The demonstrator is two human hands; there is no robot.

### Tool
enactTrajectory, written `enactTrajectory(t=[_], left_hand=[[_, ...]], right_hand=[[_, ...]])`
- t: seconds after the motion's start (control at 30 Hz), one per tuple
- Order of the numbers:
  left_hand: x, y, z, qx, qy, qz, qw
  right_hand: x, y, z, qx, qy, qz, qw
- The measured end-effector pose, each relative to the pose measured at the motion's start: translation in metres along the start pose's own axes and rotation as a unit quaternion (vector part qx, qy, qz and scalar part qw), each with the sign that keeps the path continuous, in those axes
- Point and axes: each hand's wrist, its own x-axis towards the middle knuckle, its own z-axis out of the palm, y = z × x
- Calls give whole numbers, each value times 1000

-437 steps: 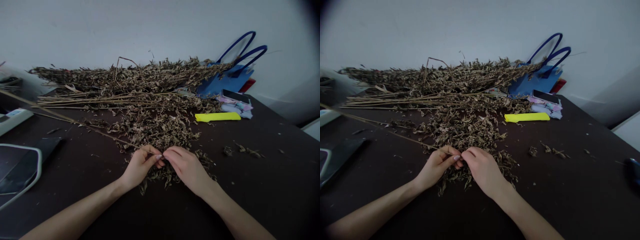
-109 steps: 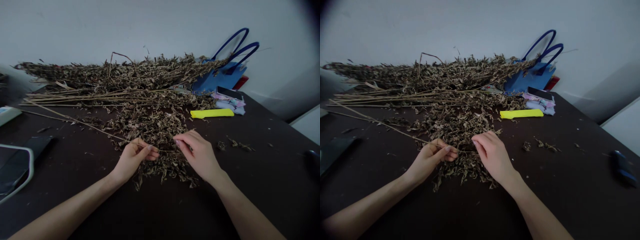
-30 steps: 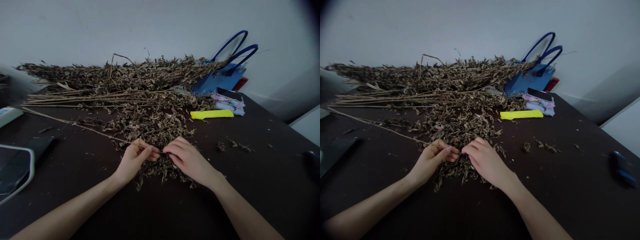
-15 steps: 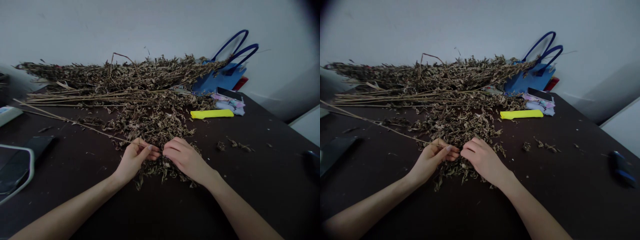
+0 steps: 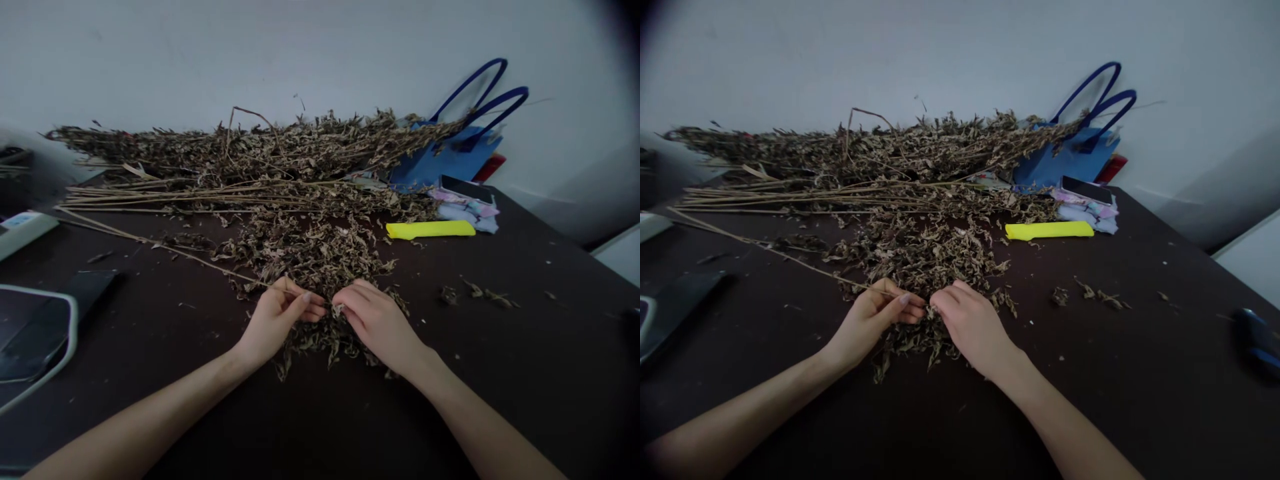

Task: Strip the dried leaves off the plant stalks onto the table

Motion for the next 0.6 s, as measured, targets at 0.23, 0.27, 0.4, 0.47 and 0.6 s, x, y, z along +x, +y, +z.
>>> enactTrajectory(t=[0.23, 0.27, 0.4, 0.47, 0.6], left_hand=[[1, -1, 1, -27, 3, 5, 1000], [1, -2, 1, -33, 0, 7, 999], [1, -5, 0, -43, -12, 11, 999], [1, -5, 0, -44, -12, 11, 999], [2, -4, 0, -44, -16, 10, 999]], right_hand=[[-2, 0, 4, 42, -5, 32, 999], [-3, 0, 5, 43, -6, 32, 999], [-4, 0, 5, 46, -13, 40, 998], [-4, 0, 5, 45, -22, 47, 998], [-3, -1, 4, 49, -32, 54, 997]])
